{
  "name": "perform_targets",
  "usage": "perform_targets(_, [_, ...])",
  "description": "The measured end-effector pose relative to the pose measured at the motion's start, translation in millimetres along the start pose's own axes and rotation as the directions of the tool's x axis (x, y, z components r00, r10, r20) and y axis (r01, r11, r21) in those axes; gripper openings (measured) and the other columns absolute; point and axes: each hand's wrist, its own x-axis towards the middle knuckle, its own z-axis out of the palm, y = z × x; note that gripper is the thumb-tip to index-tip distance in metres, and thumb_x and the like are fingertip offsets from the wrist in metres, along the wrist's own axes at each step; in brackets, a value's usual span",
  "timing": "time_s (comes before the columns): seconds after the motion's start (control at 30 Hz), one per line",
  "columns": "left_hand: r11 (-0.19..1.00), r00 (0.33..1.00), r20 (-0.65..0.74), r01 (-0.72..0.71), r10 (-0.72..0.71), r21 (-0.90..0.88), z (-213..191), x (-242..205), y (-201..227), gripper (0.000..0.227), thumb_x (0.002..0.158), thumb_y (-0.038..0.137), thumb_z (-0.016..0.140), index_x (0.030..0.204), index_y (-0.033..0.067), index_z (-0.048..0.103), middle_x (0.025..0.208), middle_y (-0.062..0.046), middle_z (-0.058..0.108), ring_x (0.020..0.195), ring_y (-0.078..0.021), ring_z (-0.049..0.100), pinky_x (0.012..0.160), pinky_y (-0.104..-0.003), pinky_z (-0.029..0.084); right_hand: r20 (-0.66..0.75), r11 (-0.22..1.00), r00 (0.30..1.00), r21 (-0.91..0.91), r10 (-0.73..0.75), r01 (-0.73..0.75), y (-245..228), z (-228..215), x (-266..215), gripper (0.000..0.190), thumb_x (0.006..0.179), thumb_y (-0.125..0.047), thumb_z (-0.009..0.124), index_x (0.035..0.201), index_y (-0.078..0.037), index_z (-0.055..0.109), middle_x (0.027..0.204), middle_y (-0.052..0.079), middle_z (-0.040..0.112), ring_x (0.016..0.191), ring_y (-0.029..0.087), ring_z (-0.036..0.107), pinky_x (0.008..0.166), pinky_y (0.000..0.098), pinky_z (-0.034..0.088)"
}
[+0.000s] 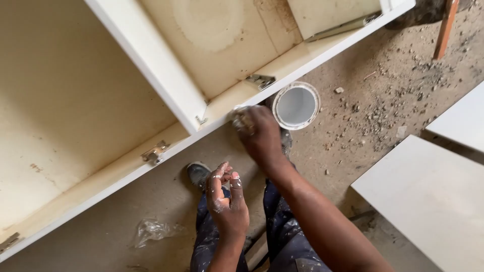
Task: The person stirs white paint in a bucket using a wooden stick. They then pour the paint into a smaller container and add a powder from a brown paper bag, mixing the contents thoroughly with the stick.
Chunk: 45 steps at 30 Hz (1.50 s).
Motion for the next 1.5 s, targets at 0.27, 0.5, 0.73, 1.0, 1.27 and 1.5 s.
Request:
perform_targets(0.27, [0.999, 0.998, 0.017, 0.053, -0.053, -0.003, -66.8, -9.7, -50.9, 0.035, 0.102, 0.032, 0.053, 0.116, 0.0007, 0.063, 0.108, -0.013, 0.068, 0.096, -0.0244, 0.065, 0.089, -0.037, 0.052, 0.025, 0.985, 1.000, 0.171, 0.002, -0.006, -66.7, 53.5, -62.7, 0.020, 0.096, -0.020, 0.069, 0.112, -0.007, 0.068, 0.105, 0.012, 0.072, 0.095, 0.028, 0.068, 0.078, 0.0390, 0.056])
perform_targets(0.5, [0.903, 0.804, 0.418, 0.413, -0.423, 0.121, 15.9, 23.6, -82.5, 0.047, 0.092, 0.041, 0.057, 0.128, 0.0128, 0.067, 0.120, -0.007, 0.074, 0.106, -0.0216, 0.070, 0.092, -0.037, 0.055, -0.099, 0.743, 0.737, 0.097, 0.669, -0.662, 77.5, -28.5, -48.5, 0.022, 0.098, -0.017, 0.069, 0.116, -0.005, 0.070, 0.082, 0.008, 0.069, 0.051, 0.007, 0.042, 0.039, 0.0210, 0.033])
perform_targets(0.73, [0.782, 0.667, 0.621, 0.608, -0.411, -0.136, 232.5, 70.9, -161.8, 0.088, 0.095, 0.040, 0.069, 0.159, -0.0047, 0.028, 0.163, -0.033, 0.029, 0.152, -0.0440, 0.029, 0.126, -0.055, 0.025, -0.205, 0.855, 0.850, 0.316, 0.485, -0.412, 290.4, -61.7, -3.9, 0.020, 0.101, -0.012, 0.073, 0.114, 0.000, 0.064, 0.091, 0.010, 0.063, 0.077, 0.019, 0.062, 0.069, 0.0350, 0.051])
perform_targets(1.0, [0.609, 0.631, 0.635, 0.734, -0.447, -0.301, 231.3, 73.4, -95.8, 0.104, 0.091, 0.048, 0.072, 0.164, 0.0017, 0.014, 0.169, -0.030, 0.008, 0.155, -0.0492, 0.010, 0.125, -0.060, 0.015, 0.012, 0.707, 0.831, 0.520, 0.555, -0.480, 282.7, -55.9, -7.7, 0.018, 0.100, -0.021, 0.064, 0.107, -0.009, 0.053, 0.085, 0.001, 0.059, 0.072, 0.008, 0.054, 0.058, 0.0222, 0.041])
perform_targets(1.27, [0.678, 0.707, 0.429, 0.691, -0.563, -0.250, 147.3, 42.0, -168.4, 0.099, 0.088, 0.050, 0.074, 0.160, -0.0006, 0.028, 0.166, -0.029, 0.017, 0.153, -0.0472, 0.022, 0.123, -0.056, 0.029, 0.133, 0.658, 0.832, 0.551, 0.538, -0.513, 248.4, 25.3, -68.1, 0.018, 0.098, -0.013, 0.067, 0.105, -0.007, 0.051, 0.091, 0.011, 0.067, 0.063, 0.012, 0.057, 0.051, 0.0254, 0.045])
perform_targets(1.5, [0.709, 0.726, 0.381, 0.671, -0.572, -0.217, 72.1, 25.8, -242.8, 0.080, 0.091, 0.045, 0.069, 0.155, 0.0054, 0.041, 0.162, -0.025, 0.036, 0.149, -0.0415, 0.037, 0.122, -0.049, 0.037, 0.039, 0.770, 0.939, 0.561, 0.342, -0.304, 225.7, 120.0, -130.5, 0.013, 0.097, 0.001, 0.065, 0.101, 0.002, 0.053, 0.140, 0.032, 0.058, 0.129, 0.036, 0.056, 0.109, 0.0491, 0.041])
